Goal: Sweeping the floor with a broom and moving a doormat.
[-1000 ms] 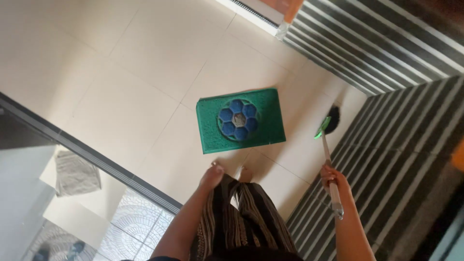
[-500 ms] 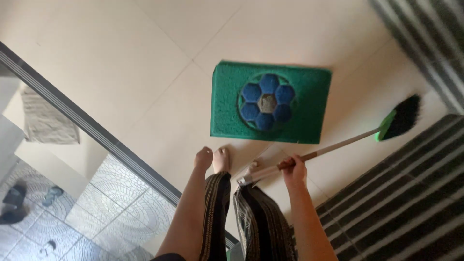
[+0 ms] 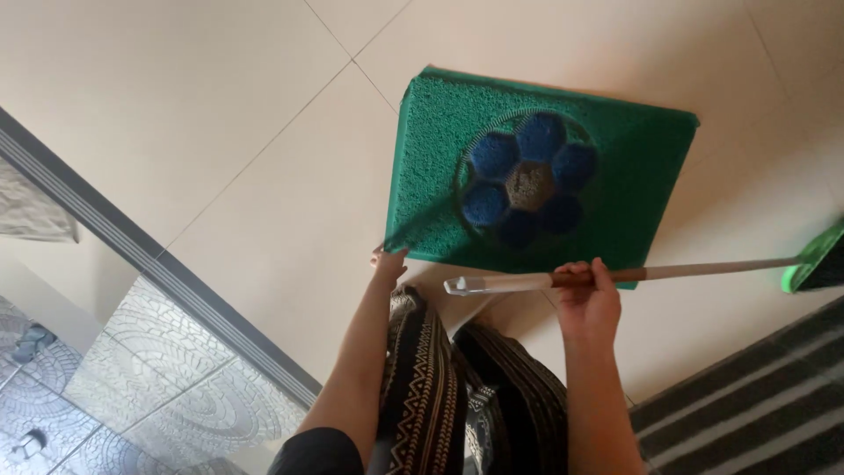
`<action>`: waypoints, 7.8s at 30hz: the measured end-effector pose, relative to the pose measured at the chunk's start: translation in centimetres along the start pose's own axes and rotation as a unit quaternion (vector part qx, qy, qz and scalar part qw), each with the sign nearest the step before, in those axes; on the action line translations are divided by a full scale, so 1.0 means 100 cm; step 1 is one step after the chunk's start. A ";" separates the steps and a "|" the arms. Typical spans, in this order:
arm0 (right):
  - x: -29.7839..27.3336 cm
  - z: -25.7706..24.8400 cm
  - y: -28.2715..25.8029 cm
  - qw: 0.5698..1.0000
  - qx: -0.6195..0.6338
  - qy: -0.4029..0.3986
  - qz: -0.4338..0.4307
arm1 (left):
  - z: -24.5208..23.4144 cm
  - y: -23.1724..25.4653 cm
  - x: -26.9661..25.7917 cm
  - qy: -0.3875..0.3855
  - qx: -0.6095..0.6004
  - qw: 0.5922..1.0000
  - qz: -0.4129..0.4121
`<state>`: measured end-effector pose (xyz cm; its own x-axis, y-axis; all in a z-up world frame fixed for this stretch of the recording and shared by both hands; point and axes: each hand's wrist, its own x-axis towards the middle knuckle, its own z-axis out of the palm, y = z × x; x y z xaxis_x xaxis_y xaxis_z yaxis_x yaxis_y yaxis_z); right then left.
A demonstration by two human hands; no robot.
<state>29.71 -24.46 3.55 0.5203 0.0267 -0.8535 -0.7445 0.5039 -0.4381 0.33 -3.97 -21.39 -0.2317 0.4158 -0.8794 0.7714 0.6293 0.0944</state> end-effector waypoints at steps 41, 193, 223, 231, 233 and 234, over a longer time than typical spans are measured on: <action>-0.267 0.186 -0.027 0.738 -0.451 -0.339 0.370 | -0.480 0.159 -0.410 0.153 -0.230 0.875 0.398; -0.346 0.231 0.245 0.974 -0.181 0.074 0.110 | -0.696 0.267 -0.275 -0.208 0.268 0.818 0.464; -0.541 0.132 0.102 0.955 -0.185 -0.077 0.220 | -0.451 0.175 -0.495 -0.333 0.415 0.563 0.633; -0.502 0.036 0.038 0.981 -0.093 0.138 0.104 | -0.403 0.143 -0.547 -0.414 0.394 0.501 0.650; -0.421 -0.031 0.046 0.967 -0.155 0.165 0.119 | -0.410 0.144 -0.537 -0.391 0.401 0.515 0.649; -0.380 -0.064 0.051 0.947 -0.217 0.196 0.134 | -0.414 0.143 -0.531 -0.371 0.408 0.528 0.646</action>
